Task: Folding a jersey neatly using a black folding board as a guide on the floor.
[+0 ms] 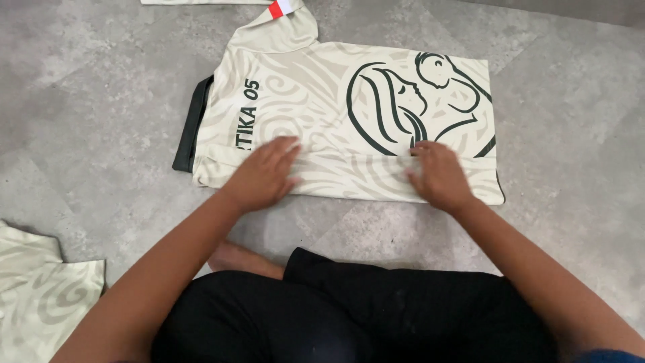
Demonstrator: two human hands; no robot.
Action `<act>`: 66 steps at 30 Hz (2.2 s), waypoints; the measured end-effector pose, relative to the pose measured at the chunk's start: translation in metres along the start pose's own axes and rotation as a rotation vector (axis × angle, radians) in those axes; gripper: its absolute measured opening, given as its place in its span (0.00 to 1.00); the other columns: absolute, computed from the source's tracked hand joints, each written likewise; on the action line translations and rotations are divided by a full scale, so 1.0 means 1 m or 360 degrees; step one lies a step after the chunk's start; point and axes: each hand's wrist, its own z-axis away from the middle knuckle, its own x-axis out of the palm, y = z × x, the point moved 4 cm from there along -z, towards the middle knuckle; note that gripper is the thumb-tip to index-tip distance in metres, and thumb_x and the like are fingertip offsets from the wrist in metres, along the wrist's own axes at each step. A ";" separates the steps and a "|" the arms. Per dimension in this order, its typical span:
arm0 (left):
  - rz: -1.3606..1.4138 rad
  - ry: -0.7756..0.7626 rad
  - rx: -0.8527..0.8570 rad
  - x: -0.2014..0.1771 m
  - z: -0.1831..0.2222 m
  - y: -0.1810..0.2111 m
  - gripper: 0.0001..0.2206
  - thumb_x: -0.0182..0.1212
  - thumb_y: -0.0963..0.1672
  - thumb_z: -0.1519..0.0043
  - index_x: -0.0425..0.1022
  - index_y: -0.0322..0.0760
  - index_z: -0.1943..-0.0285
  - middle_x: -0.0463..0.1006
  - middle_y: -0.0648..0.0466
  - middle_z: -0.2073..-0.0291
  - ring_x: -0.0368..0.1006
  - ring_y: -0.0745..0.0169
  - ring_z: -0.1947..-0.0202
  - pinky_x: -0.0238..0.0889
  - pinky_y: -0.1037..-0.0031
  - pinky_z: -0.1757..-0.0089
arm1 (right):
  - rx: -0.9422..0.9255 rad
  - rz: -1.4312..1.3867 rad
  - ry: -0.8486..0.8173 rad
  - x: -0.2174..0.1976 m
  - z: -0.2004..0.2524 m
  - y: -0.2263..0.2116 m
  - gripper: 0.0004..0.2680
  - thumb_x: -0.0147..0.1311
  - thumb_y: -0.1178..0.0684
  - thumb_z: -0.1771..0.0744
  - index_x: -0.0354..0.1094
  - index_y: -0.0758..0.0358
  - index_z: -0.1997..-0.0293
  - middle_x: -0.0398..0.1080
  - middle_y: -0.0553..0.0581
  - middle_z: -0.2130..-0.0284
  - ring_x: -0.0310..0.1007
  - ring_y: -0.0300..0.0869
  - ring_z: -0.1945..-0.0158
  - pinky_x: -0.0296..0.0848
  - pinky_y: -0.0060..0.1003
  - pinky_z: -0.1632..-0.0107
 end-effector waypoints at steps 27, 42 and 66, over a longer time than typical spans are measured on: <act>-0.0127 -0.0460 -0.0103 0.008 0.038 -0.023 0.39 0.39 0.63 0.31 0.47 0.47 0.14 0.48 0.45 0.17 0.45 0.46 0.18 0.43 0.54 0.28 | 0.1333 0.0028 -0.0815 -0.036 0.087 0.130 0.33 0.23 0.29 0.29 0.24 0.60 0.17 0.13 0.70 0.21 0.10 0.58 0.18 0.17 0.62 0.23; -0.0276 -0.1005 -0.0218 0.014 0.036 -0.024 0.47 0.33 0.71 0.39 0.40 0.54 0.13 0.40 0.47 0.16 0.34 0.39 0.18 0.30 0.43 0.27 | 0.0548 0.0277 0.0132 -0.031 0.072 0.114 0.15 0.56 0.43 0.28 0.64 0.62 0.41 0.66 0.76 0.37 0.69 0.65 0.32 0.68 0.57 0.37; -0.0301 -0.0593 -0.0383 -0.016 0.106 -0.062 0.44 0.33 0.66 0.32 0.34 0.44 0.13 0.33 0.44 0.16 0.30 0.49 0.16 0.30 0.52 0.26 | 0.1054 -0.0086 -0.0918 -0.027 0.070 0.082 0.32 0.26 0.30 0.30 0.25 0.57 0.17 0.19 0.67 0.20 0.15 0.55 0.17 0.27 0.59 0.22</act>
